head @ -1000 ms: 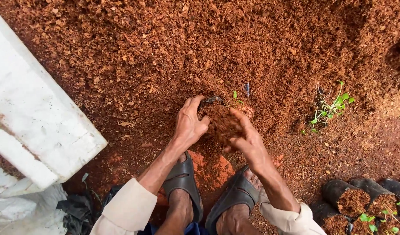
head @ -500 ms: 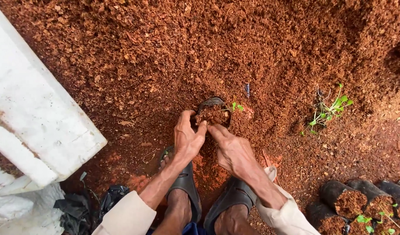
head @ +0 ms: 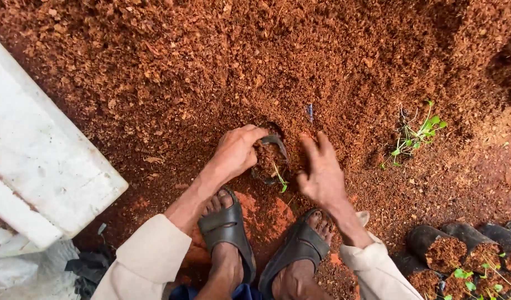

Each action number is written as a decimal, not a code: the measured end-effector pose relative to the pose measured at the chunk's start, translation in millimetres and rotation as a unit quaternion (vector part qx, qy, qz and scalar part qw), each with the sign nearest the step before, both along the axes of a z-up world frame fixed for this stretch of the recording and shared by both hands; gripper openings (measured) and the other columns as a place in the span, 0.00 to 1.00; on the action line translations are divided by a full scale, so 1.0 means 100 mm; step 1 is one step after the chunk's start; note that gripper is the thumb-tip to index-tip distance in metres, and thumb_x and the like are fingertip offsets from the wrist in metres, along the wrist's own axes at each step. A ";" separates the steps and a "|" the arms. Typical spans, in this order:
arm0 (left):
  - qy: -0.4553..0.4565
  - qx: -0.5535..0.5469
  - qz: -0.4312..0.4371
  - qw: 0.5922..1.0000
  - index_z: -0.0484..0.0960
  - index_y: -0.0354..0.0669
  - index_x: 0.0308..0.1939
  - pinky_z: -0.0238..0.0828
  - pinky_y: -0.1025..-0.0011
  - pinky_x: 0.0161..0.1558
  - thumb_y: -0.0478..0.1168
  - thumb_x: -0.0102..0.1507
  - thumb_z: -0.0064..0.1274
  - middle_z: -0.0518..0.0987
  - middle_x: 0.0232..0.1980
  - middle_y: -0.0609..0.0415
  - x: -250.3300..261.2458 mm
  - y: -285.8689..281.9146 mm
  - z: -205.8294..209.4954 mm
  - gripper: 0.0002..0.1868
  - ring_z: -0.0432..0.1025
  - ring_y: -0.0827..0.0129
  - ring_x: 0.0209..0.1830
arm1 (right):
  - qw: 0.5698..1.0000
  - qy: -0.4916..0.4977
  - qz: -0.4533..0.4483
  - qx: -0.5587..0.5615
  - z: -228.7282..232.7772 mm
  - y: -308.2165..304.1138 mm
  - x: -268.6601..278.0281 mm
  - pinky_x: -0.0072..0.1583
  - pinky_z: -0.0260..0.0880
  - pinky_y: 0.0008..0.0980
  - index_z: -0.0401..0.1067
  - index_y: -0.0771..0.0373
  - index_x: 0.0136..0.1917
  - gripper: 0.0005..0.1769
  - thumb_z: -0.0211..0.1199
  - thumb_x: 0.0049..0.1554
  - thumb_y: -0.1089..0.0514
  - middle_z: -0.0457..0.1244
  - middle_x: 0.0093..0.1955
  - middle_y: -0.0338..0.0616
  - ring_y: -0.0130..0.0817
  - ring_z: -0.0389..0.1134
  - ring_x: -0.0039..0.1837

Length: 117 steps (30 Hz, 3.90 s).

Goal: The person is planting small seedlings into individual black plastic nursery bags filled with soil.

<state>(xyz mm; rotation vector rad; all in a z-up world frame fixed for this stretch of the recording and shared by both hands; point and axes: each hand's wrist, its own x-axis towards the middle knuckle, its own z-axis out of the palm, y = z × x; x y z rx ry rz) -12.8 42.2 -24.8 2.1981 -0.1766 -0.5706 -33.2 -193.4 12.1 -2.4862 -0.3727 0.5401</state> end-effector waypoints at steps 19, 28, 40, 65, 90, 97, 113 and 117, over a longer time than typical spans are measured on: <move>-0.267 0.043 -0.027 0.962 0.81 0.38 0.52 0.41 0.38 0.75 0.30 0.52 0.58 0.58 0.78 0.39 -0.39 -0.37 0.11 0.23 0.52 0.41 0.78 | 0.935 0.065 -0.229 0.264 -0.90 -0.43 -0.49 0.50 0.73 0.40 0.77 0.56 0.55 0.19 0.62 0.49 0.58 0.59 0.53 0.51 0.43 0.63 0.55; -0.229 0.021 0.045 0.972 0.80 0.43 0.32 0.46 0.41 0.75 0.30 0.54 0.56 0.72 0.69 0.44 -0.35 -0.33 0.01 0.05 0.60 0.45 0.75 | 0.824 0.214 -0.404 0.334 -0.63 -0.37 -0.40 0.48 0.73 0.42 0.73 0.65 0.52 0.21 0.56 0.45 0.75 0.64 0.58 0.56 0.48 0.67 0.53; -0.109 -0.121 0.107 0.981 0.77 0.39 0.38 0.55 0.38 0.71 0.31 0.57 0.48 0.70 0.68 0.35 -0.28 -0.11 0.09 0.06 0.61 0.35 0.72 | 0.908 0.352 -0.122 0.193 0.67 0.29 0.02 0.53 0.73 0.58 0.64 0.66 0.72 0.32 0.55 0.53 0.66 0.68 0.52 0.67 0.58 0.72 0.49; 0.054 -0.149 0.229 0.960 0.66 0.33 0.70 0.59 0.38 0.68 0.32 0.64 0.51 0.69 0.67 0.31 -0.48 0.02 0.27 0.29 0.63 0.35 0.70 | 0.986 -0.122 0.109 -0.009 -0.01 0.18 1.10 0.44 0.78 0.49 0.67 0.62 0.68 0.36 0.53 0.44 0.64 0.61 0.60 0.66 0.59 0.69 0.54; -0.082 -0.051 0.181 0.979 0.81 0.32 0.45 0.75 0.62 0.38 0.30 0.64 0.49 0.77 0.37 0.43 -0.26 -0.03 -0.26 0.08 0.75 0.56 0.38 | 0.948 0.207 0.219 0.102 0.66 0.42 0.99 0.73 0.40 0.74 0.73 0.66 0.62 0.32 0.49 0.43 0.64 0.50 0.76 0.69 0.69 0.45 0.78; -0.077 -0.059 0.190 0.977 0.82 0.32 0.44 0.73 0.69 0.31 0.29 0.64 0.45 0.78 0.35 0.43 -0.16 -0.02 0.14 0.10 0.76 0.59 0.33 | 0.971 0.078 0.227 0.012 0.26 0.35 0.83 0.75 0.39 0.70 0.78 0.53 0.58 0.33 0.52 0.40 0.68 0.49 0.79 0.65 0.63 0.44 0.80; -0.010 -0.135 0.293 0.947 0.74 0.25 0.62 0.71 0.48 0.56 0.29 0.68 0.39 0.76 0.57 0.27 -0.59 -0.20 0.15 0.19 0.72 0.38 0.57 | 0.988 -0.067 0.032 -0.132 -0.65 0.04 -0.37 0.69 0.59 0.61 0.55 0.55 0.75 0.46 0.59 0.42 0.58 0.47 0.78 0.69 0.66 0.51 0.77; -0.116 -0.109 0.222 0.962 0.69 0.25 0.65 0.61 0.34 0.65 0.28 0.65 0.45 0.65 0.66 0.22 -0.53 -0.25 0.52 0.23 0.61 0.28 0.67 | 0.983 -0.073 0.050 -0.158 -0.86 -0.11 -0.49 0.62 0.70 0.57 0.61 0.57 0.72 0.43 0.60 0.41 0.61 0.52 0.74 0.66 0.64 0.57 0.73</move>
